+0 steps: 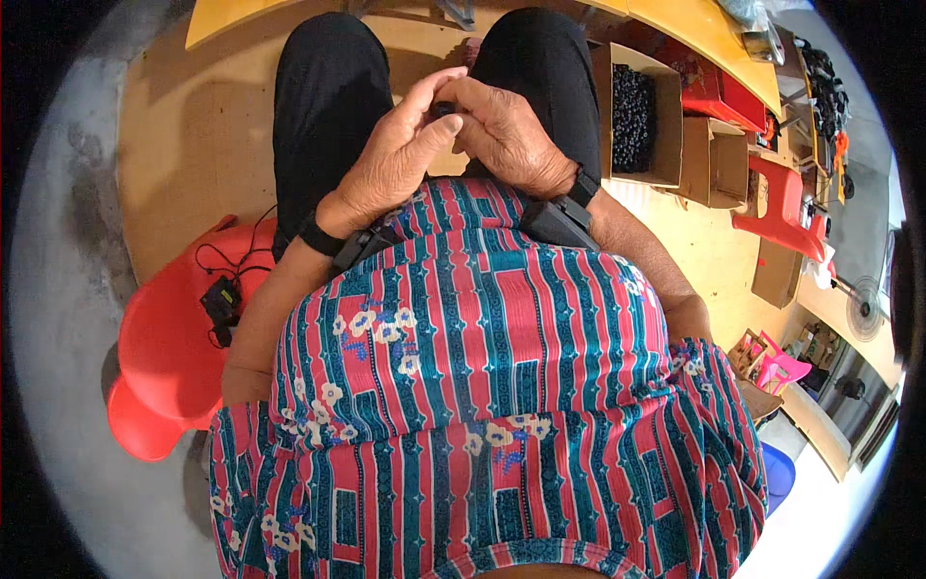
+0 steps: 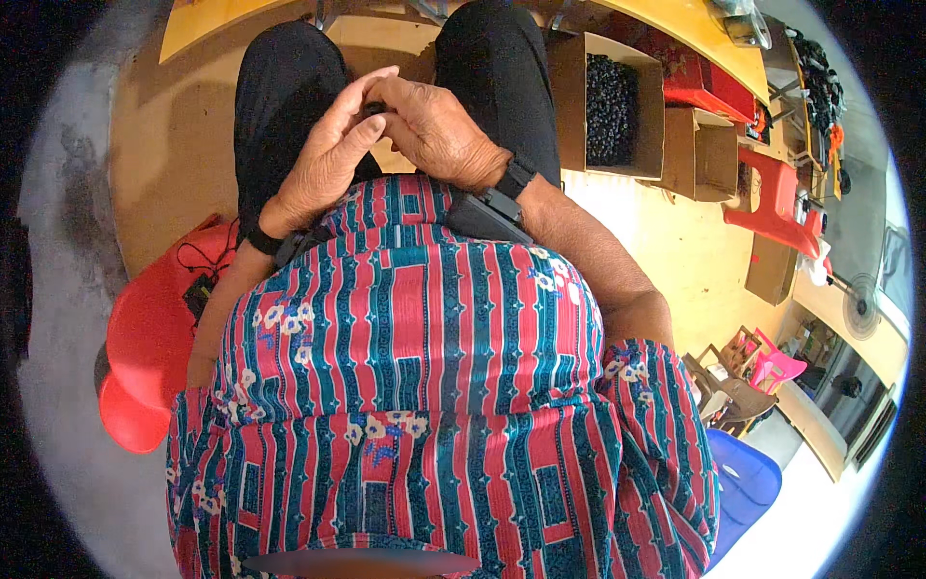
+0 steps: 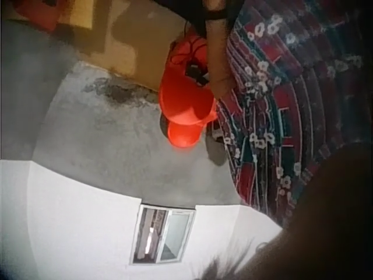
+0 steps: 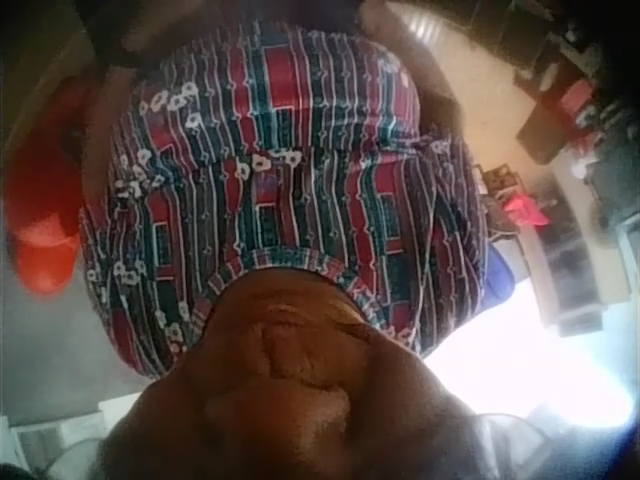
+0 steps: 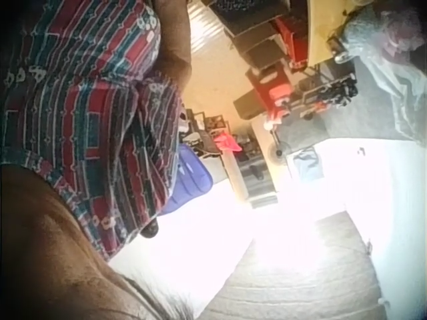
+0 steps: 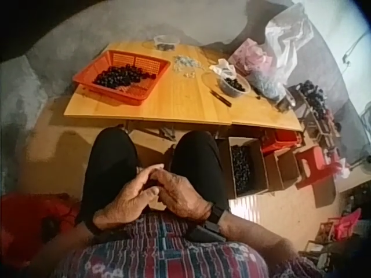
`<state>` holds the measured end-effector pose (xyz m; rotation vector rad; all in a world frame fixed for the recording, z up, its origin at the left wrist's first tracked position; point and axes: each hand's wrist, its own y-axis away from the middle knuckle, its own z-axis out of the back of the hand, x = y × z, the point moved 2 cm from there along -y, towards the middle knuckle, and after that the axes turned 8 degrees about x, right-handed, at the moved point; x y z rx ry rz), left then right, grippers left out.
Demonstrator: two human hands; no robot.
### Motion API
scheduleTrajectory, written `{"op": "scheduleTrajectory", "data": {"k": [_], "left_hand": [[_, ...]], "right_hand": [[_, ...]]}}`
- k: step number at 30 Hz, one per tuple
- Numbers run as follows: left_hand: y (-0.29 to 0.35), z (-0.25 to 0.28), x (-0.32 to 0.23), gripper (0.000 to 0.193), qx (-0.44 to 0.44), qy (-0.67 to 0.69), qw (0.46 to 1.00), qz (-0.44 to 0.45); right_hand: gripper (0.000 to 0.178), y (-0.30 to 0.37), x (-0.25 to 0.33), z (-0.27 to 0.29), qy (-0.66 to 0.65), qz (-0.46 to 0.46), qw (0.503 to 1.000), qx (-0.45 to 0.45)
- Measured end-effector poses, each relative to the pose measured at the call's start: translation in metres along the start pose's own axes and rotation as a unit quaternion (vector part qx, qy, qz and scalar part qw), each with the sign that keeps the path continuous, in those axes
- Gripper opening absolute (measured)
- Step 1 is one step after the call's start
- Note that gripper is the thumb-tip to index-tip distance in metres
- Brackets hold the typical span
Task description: The person assembles small black plastic components by hand.
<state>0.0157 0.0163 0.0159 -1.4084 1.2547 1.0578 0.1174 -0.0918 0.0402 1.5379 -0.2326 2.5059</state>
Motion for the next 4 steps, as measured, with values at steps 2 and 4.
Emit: {"op": "scheduleTrajectory", "data": {"k": [2,4], "left_hand": [[-0.0004,0.0007,0.0011,0.054,0.008,-0.01,1.0,0.005],[-0.0006,0.001,0.0033,0.054,0.017,-0.019,1.0,0.011]], "right_hand": [[0.023,0.001,-0.0017,-0.0021,0.003,0.002,1.0,-0.006],[0.023,0.0009,-0.0051,-0.0032,0.046,0.026,0.998,-0.026]]}}
